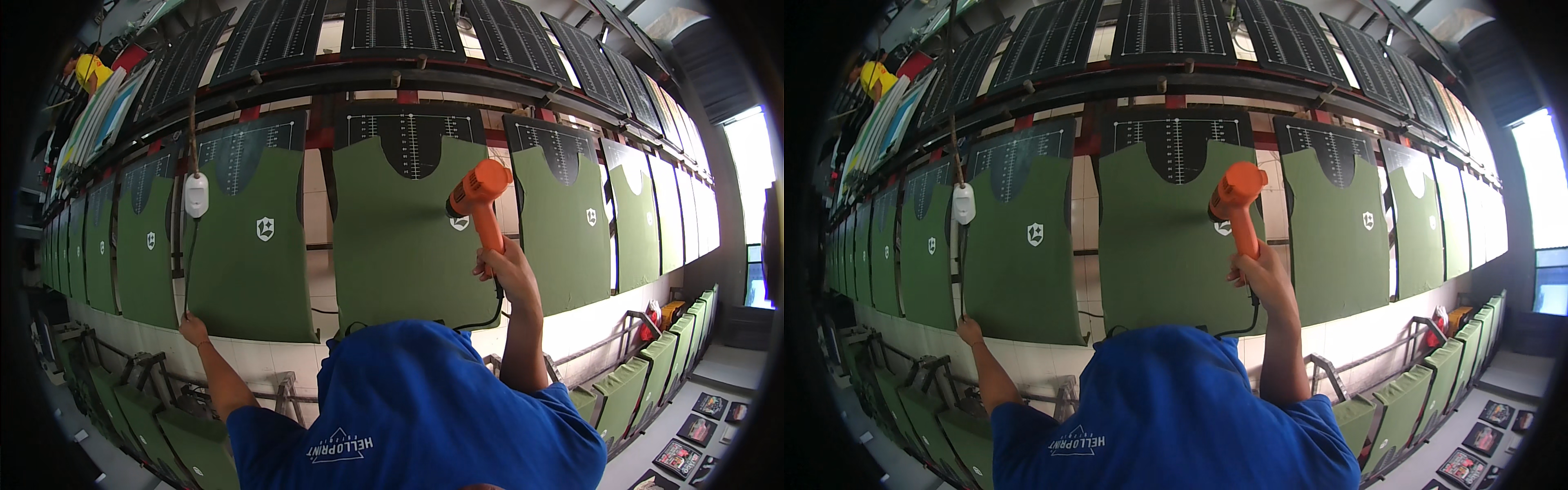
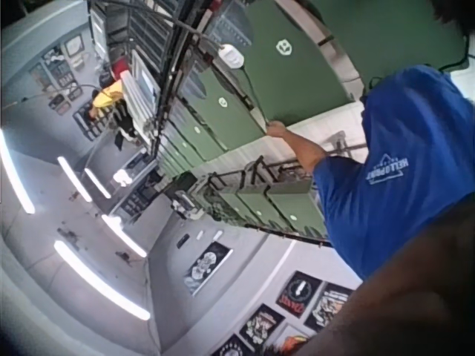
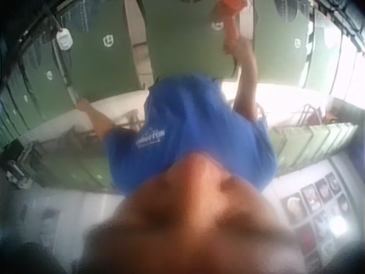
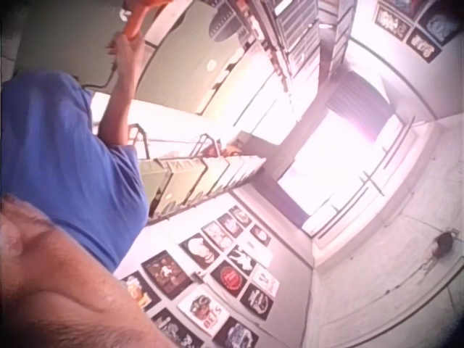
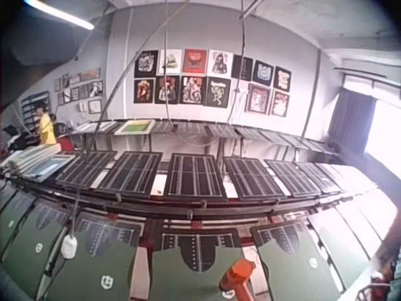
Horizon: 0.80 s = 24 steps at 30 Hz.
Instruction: The person uses an orange heat gun to apply heat to a green t-shirt laid out on a heat press machine. They move the heat gun systematically across the surface of the shirt, focusing on the chest area where a logo is visible.
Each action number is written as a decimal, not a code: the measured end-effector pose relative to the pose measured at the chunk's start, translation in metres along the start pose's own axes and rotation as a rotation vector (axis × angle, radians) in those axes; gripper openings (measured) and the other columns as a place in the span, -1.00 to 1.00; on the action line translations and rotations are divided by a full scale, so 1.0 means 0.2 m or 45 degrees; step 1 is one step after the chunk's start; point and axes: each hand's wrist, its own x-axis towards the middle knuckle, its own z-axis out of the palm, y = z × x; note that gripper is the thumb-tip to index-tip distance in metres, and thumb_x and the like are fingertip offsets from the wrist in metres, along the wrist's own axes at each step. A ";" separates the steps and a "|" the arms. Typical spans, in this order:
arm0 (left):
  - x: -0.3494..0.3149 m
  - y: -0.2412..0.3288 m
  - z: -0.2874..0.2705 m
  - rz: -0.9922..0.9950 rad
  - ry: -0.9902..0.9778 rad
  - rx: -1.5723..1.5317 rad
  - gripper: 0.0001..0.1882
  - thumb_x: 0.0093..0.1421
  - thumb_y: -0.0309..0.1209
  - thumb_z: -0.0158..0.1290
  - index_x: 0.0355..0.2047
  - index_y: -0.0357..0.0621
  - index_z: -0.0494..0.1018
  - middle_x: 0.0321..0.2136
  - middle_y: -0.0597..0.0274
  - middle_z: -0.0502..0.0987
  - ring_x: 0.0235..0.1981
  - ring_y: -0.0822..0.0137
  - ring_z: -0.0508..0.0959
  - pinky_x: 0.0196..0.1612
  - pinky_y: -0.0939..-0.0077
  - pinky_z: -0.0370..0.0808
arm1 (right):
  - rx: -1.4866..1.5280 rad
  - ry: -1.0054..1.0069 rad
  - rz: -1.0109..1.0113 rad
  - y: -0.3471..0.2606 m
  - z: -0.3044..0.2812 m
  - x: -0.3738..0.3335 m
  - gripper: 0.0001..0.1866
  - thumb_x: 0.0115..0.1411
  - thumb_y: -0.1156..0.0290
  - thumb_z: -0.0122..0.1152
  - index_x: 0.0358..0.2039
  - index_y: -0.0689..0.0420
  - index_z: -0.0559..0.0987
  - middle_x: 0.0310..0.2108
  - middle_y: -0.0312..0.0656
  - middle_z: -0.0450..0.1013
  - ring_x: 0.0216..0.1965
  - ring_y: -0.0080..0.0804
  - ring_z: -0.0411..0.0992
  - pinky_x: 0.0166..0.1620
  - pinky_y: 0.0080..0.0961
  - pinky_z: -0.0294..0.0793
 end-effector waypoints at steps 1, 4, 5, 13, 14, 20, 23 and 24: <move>-0.02 0.04 0.00 0.000 -0.020 -0.027 -0.55 0.40 -0.21 -0.17 0.09 -0.30 0.42 -0.06 -0.29 0.50 0.01 -0.16 0.47 0.03 0.05 0.46 | -0.010 0.016 -0.013 0.01 0.01 0.00 -0.74 0.13 0.41 0.13 -0.23 0.31 0.42 -0.52 -0.24 0.42 -0.52 -0.53 0.49 -0.44 -0.61 0.47; -0.04 0.10 0.00 0.002 -0.045 -0.045 -0.54 0.39 -0.21 -0.15 0.14 -0.27 0.38 -0.01 -0.29 0.46 0.03 -0.16 0.45 0.06 0.05 0.44 | 0.015 0.005 -0.013 0.00 0.01 -0.01 -0.74 0.14 0.41 0.13 -0.22 0.31 0.42 -0.52 -0.24 0.42 -0.52 -0.53 0.49 -0.44 -0.61 0.46; -0.04 0.11 0.00 0.005 -0.039 -0.017 -0.54 0.38 -0.21 -0.14 0.15 -0.26 0.38 0.01 -0.28 0.45 0.03 -0.16 0.45 0.06 0.05 0.43 | 0.031 -0.007 -0.007 -0.01 0.00 -0.01 -0.74 0.14 0.41 0.13 -0.22 0.32 0.42 -0.52 -0.24 0.42 -0.52 -0.53 0.48 -0.44 -0.61 0.46; -0.08 0.14 0.03 -0.128 0.267 0.137 -0.42 0.31 -0.16 -0.06 0.24 -0.25 0.23 0.13 -0.23 0.34 0.13 -0.20 0.36 0.13 -0.11 0.33 | 0.067 -0.006 -0.019 0.02 -0.01 -0.01 -0.73 0.13 0.41 0.14 -0.22 0.32 0.42 -0.51 -0.24 0.43 -0.51 -0.53 0.49 -0.43 -0.61 0.46; -0.17 0.29 0.07 -0.270 0.234 0.088 -0.40 0.31 -0.15 -0.07 0.25 -0.25 0.20 0.16 -0.22 0.30 0.16 -0.21 0.33 0.14 -0.13 0.31 | 0.064 0.022 -0.024 0.02 -0.01 -0.01 -0.73 0.13 0.41 0.14 -0.22 0.33 0.42 -0.51 -0.24 0.43 -0.51 -0.53 0.49 -0.43 -0.61 0.46; -0.57 0.70 0.17 -0.381 0.237 0.203 -0.36 0.35 -0.03 -0.15 0.28 -0.19 0.14 0.27 -0.14 0.16 0.26 -0.19 0.20 0.22 -0.14 0.19 | 0.044 0.050 -0.025 0.03 -0.01 -0.01 -0.71 0.12 0.40 0.15 -0.21 0.33 0.42 -0.52 -0.24 0.42 -0.52 -0.53 0.48 -0.43 -0.60 0.46; -0.69 0.86 0.20 -0.261 0.241 0.229 -0.38 0.37 0.00 -0.20 0.28 -0.15 0.15 0.28 -0.08 0.16 0.29 -0.12 0.18 0.25 -0.11 0.15 | 0.021 0.002 -0.010 0.02 -0.01 -0.01 -0.73 0.13 0.39 0.14 -0.24 0.33 0.43 -0.53 -0.24 0.42 -0.52 -0.53 0.48 -0.43 -0.61 0.45; -0.71 0.90 0.21 -0.215 0.235 0.215 -0.38 0.38 0.01 -0.21 0.28 -0.13 0.15 0.28 -0.06 0.16 0.29 -0.10 0.17 0.26 -0.11 0.15 | 0.033 -0.011 -0.018 0.02 -0.02 -0.01 -0.73 0.13 0.39 0.14 -0.24 0.33 0.43 -0.52 -0.24 0.42 -0.52 -0.53 0.47 -0.43 -0.61 0.45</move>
